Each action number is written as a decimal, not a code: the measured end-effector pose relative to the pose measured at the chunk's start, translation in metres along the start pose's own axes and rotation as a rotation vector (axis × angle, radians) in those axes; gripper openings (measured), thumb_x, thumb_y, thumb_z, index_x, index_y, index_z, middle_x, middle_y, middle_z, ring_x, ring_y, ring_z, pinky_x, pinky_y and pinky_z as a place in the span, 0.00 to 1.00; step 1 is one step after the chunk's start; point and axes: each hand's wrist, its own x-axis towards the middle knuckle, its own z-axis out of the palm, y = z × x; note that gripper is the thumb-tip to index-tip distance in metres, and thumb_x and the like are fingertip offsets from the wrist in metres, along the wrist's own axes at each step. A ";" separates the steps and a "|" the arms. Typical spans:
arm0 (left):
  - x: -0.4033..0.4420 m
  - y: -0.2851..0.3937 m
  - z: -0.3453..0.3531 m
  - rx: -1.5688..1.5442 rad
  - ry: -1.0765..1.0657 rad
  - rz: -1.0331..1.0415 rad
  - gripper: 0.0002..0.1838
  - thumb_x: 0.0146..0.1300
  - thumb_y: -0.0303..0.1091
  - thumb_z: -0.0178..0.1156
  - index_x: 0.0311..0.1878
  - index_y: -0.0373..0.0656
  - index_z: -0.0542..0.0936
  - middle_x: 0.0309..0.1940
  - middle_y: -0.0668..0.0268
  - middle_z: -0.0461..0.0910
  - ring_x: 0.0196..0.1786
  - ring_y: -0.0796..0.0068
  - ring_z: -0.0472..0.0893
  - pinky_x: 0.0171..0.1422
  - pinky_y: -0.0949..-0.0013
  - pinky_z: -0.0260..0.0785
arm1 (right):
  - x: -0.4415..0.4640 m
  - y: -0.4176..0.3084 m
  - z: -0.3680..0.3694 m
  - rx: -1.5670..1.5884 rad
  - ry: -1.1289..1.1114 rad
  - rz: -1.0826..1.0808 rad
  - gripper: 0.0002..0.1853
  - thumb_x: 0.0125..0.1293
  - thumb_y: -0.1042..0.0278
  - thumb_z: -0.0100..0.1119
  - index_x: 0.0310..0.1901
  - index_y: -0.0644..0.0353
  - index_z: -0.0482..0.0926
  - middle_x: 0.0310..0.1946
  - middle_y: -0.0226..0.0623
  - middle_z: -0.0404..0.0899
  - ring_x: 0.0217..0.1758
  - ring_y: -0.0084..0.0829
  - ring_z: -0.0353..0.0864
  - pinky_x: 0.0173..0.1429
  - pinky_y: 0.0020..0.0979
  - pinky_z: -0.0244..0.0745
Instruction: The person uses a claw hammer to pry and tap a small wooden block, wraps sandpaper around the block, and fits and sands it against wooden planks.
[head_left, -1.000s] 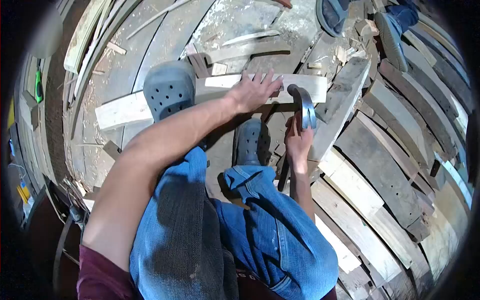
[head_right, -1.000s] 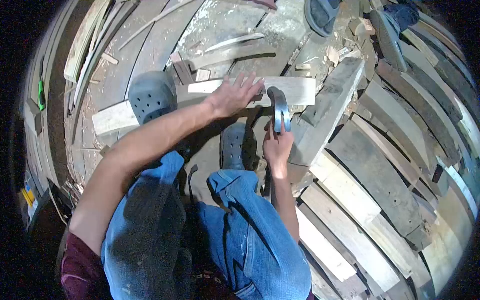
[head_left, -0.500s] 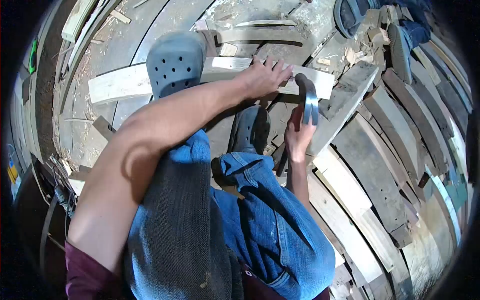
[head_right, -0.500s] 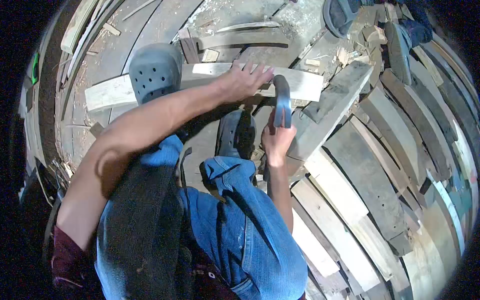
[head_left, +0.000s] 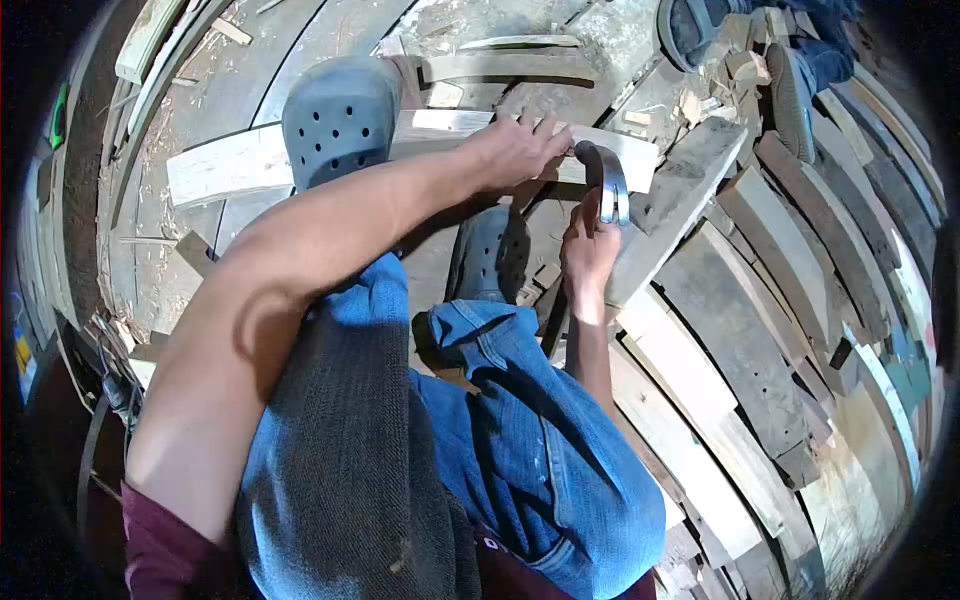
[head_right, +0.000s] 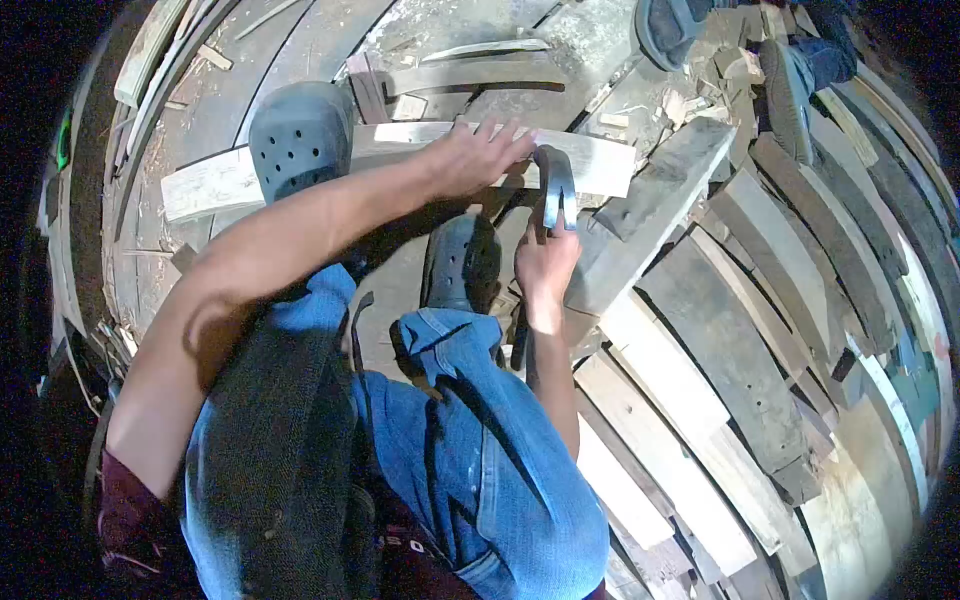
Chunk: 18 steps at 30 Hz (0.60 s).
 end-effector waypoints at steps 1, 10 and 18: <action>0.002 0.002 0.001 -0.009 -0.004 -0.001 0.33 0.65 0.38 0.51 0.71 0.37 0.58 0.62 0.47 0.70 0.54 0.53 0.79 0.33 0.61 0.80 | 0.004 0.005 0.003 0.012 0.008 0.030 0.07 0.70 0.75 0.49 0.44 0.68 0.75 0.30 0.33 0.75 0.31 0.21 0.71 0.35 0.23 0.69; -0.004 -0.004 0.001 -0.305 0.025 -0.038 0.27 0.62 0.38 0.52 0.64 0.37 0.66 0.61 0.50 0.69 0.55 0.56 0.76 0.55 0.51 0.73 | 0.000 0.021 0.014 0.203 0.152 -0.108 0.09 0.61 0.78 0.56 0.44 0.65 0.77 0.26 0.45 0.79 0.26 0.33 0.76 0.33 0.34 0.72; -0.002 -0.028 -0.057 -0.680 0.201 -0.024 0.32 0.47 0.30 0.61 0.59 0.30 0.70 0.55 0.51 0.75 0.54 0.53 0.78 0.54 0.57 0.73 | -0.035 0.049 0.021 0.272 0.325 0.002 0.09 0.69 0.72 0.51 0.46 0.65 0.77 0.31 0.43 0.81 0.33 0.30 0.83 0.37 0.30 0.75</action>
